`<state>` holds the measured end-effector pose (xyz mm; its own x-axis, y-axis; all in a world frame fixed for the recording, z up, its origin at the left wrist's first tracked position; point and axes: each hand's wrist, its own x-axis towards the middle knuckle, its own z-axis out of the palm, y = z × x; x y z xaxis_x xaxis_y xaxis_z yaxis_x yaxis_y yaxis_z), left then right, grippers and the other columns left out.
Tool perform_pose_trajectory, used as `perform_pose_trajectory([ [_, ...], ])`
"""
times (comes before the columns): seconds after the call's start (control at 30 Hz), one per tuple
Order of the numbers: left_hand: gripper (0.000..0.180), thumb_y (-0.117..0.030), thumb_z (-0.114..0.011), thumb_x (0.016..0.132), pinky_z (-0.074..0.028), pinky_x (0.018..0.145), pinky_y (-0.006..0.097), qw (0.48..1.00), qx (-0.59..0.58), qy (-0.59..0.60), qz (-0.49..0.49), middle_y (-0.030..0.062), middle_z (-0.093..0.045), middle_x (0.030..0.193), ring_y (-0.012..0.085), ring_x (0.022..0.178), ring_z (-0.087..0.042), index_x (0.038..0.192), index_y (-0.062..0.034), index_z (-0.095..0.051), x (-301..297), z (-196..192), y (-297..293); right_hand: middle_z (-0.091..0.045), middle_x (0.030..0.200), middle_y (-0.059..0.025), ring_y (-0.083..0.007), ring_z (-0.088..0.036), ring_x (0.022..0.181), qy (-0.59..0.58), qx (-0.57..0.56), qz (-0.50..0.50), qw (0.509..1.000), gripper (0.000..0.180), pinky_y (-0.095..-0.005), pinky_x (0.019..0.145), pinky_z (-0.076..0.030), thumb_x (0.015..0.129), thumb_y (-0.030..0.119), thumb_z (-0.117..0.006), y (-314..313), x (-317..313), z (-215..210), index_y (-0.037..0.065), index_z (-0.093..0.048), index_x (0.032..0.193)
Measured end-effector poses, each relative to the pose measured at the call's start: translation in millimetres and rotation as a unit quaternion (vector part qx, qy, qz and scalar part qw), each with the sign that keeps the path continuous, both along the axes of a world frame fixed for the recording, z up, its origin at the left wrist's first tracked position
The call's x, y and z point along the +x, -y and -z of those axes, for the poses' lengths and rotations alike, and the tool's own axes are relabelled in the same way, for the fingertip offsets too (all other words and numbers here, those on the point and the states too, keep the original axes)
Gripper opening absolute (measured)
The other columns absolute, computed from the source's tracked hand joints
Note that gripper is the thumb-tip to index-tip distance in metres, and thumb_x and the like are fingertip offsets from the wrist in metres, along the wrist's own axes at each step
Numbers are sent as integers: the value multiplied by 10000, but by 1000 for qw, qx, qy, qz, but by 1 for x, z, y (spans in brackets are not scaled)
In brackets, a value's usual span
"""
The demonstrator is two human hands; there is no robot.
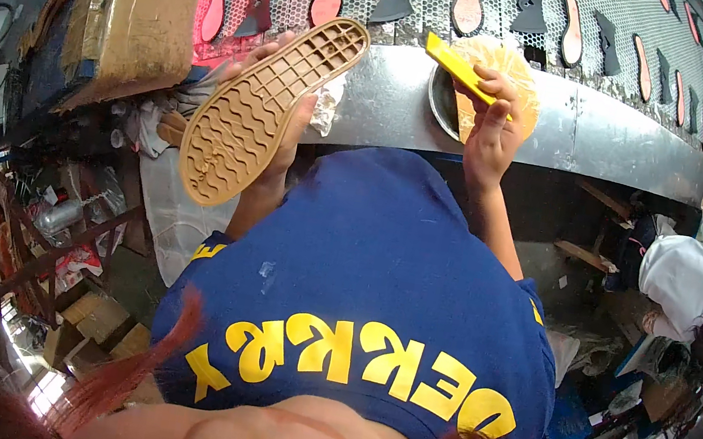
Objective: The person repeatedly picks up brown shoe soles from a pile, applies a yellow substance to the textured bottom using a yellow scraper, and places the soles onto a moving conveyor belt. The process is continuous and repetitive throughout the clip.
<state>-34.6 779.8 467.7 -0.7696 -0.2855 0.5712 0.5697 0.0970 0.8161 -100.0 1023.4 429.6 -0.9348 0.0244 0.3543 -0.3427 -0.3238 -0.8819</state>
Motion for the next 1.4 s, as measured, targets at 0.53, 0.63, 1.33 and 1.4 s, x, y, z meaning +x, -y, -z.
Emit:
perform_pose_trajectory([
  [0.53,523,-320,-607,835,-232,1101,322,975,-2,168,145,-66,-441,1383,90,1292,-354,1329,-249,-450,3,-32,-15,-643,1011,-155,-264,-650,894,-285,319,24,903,471,-329,760,-533,895,428,-549,47,21,-69,-17,-653,1008],
  [0.63,506,-347,-598,850,-236,1102,334,983,87,73,146,-49,-448,1382,91,1291,-353,1324,-240,-458,-3,-16,-23,-644,1009,-147,-262,-657,894,-311,294,-37,903,453,-330,750,-539,874,415,-578,49,25,-71,-14,-655,1000],
  [1.33,730,-44,-708,754,-313,1091,334,956,-280,87,-19,145,-465,1346,214,1262,-453,1315,-66,-242,2,-49,-19,-637,972,-165,-267,-648,844,-268,369,96,885,207,-316,727,-528,843,128,-689,39,16,-69,-30,-647,970],
  [1.4,725,-26,-710,746,-332,1083,335,947,-303,100,-34,161,-463,1338,230,1251,-466,1301,-50,-244,2,-50,-19,-638,970,-165,-264,-649,837,-280,352,92,888,196,-313,726,-527,852,130,-681,31,20,-73,-29,-650,963],
])
